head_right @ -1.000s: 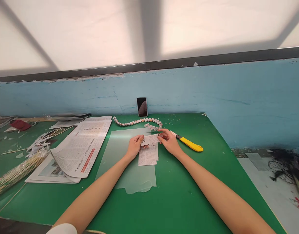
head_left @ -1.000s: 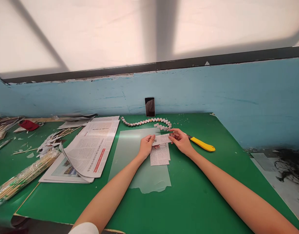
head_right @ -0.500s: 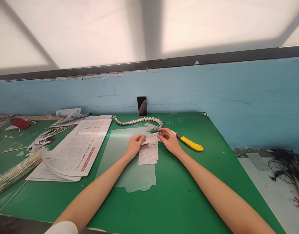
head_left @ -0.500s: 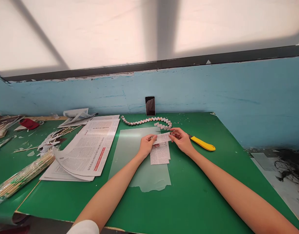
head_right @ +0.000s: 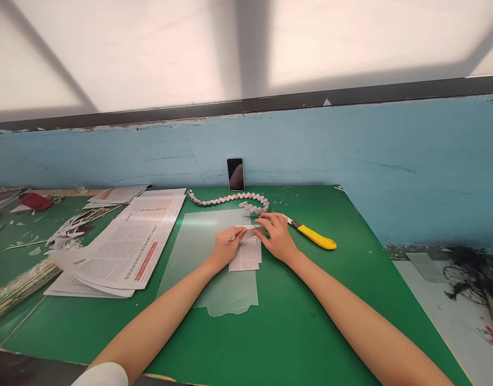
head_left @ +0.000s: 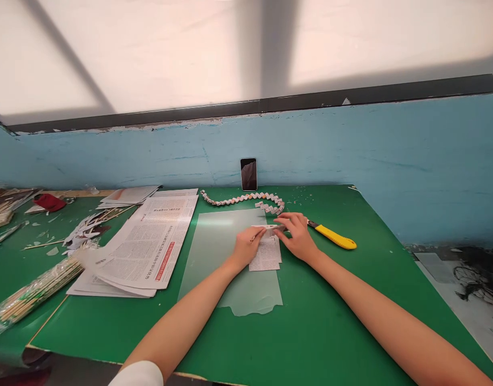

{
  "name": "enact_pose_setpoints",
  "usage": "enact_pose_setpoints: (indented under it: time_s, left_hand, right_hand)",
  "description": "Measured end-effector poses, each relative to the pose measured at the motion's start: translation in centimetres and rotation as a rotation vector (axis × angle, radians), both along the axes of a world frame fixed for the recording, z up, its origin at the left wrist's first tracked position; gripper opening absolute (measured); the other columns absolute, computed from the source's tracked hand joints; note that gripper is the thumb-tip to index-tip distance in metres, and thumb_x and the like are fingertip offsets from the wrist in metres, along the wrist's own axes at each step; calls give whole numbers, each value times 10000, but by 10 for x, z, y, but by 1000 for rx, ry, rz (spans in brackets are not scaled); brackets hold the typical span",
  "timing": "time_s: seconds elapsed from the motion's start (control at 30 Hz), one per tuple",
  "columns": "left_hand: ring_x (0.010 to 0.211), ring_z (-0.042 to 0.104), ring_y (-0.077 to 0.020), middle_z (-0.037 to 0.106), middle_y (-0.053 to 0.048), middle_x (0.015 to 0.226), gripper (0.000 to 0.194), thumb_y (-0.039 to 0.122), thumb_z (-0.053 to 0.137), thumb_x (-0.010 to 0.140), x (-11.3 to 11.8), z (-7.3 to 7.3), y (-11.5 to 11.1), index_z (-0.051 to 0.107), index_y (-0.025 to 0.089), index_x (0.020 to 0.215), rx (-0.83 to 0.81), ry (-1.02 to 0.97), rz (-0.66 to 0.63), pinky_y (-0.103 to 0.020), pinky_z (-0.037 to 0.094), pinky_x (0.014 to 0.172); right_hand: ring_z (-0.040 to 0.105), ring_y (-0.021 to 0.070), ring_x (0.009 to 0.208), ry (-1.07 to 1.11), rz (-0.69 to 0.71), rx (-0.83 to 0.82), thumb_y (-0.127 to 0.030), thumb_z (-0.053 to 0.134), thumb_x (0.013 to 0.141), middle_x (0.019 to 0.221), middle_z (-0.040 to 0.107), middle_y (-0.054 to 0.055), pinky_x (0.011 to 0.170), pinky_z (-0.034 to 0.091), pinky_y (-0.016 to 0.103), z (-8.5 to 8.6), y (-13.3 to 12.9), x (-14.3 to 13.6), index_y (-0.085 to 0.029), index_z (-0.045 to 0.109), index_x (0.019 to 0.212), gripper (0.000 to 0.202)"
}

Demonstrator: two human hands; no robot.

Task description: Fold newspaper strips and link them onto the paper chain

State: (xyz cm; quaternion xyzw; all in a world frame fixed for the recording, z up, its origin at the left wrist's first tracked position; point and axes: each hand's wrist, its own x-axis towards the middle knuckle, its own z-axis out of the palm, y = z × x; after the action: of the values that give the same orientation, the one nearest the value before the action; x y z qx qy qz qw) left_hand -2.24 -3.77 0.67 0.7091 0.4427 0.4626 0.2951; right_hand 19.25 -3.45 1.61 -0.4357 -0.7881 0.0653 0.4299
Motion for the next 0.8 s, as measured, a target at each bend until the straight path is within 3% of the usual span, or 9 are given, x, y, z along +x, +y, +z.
enact_pose_setpoints:
  time_s: [0.17,0.4,0.53,0.7,0.8]
  left_hand:
    - [806,656,-220,744,-90,881,347,450,511,1000,1,-2,-5,782,238,1046,76,112,-118,-355,515,810]
    - [842,666,-228,775,-62,937,310,478,599,946,2,8,-2,809,251,964,-72,-103,7,-355,511,837]
    - [826,649,-216,762,-45,877,314,489,643,908,1,10,0,812,225,925,-174,-190,71,-325,498,801]
    - [786,596,-184,702,-24,797,348,519,678,867,-3,8,9,790,189,882,-281,-317,131,-289,476,751]
    - [740,557,-157,660,-14,761,383,546,692,851,-6,6,15,774,173,874,-344,-412,111,-274,492,715]
  right_hand:
    - [604,292,1112,-128,104,-18,-331,501,1061,1114,750,53,1024,280,508,-4,-5,-3,-287,697,1070,202]
    - [634,268,959,58,-78,22,-333,570,1026,907,764,22,1015,235,510,-7,10,5,-262,707,853,232]
    - [642,255,878,226,-166,20,-381,556,1027,885,751,41,999,284,495,-5,9,2,-251,700,828,278]
    - [628,266,911,377,-221,-41,-447,542,1022,891,724,55,918,390,443,-2,7,4,-246,687,848,303]
    - [607,266,908,470,-217,-101,-477,529,1019,912,697,65,867,437,418,-1,7,7,-246,677,872,312]
